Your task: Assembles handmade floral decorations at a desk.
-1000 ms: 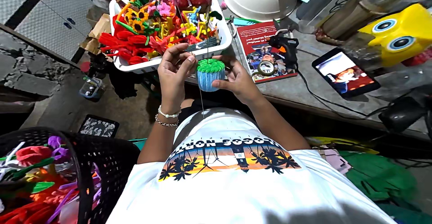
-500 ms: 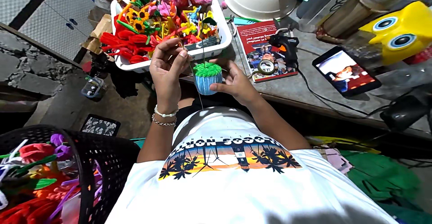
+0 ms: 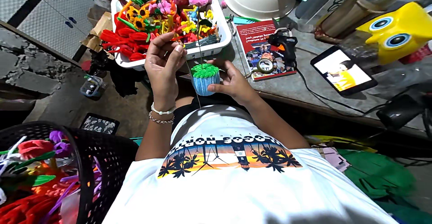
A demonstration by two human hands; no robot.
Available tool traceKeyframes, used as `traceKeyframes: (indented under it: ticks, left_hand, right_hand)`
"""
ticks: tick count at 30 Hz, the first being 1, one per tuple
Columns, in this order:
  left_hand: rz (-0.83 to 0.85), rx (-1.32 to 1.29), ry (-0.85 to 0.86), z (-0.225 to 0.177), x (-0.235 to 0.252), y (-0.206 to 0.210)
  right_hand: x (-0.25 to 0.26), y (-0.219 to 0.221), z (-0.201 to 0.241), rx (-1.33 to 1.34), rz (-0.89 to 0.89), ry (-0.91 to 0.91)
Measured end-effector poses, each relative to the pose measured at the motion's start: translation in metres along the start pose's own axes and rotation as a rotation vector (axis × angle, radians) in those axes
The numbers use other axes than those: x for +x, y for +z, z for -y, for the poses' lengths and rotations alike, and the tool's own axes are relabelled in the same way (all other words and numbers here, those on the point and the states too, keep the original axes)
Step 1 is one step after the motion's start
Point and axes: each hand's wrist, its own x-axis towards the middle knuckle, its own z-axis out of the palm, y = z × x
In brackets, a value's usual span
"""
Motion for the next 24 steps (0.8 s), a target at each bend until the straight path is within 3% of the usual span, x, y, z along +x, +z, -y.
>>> traceKeyframes:
  ticks: [11, 24]
  left_hand:
    - [0.023, -0.018, 0.001, 0.001, -0.001, 0.0]
    - [0.187, 0.088, 0.011, 0.0, -0.016, -0.005]
  right_hand:
    - [-0.001, -0.004, 0.002, -0.004, -0.028, 0.008]
    - [0.015, -0.072, -0.042, -0.536, -0.467, -0.199]
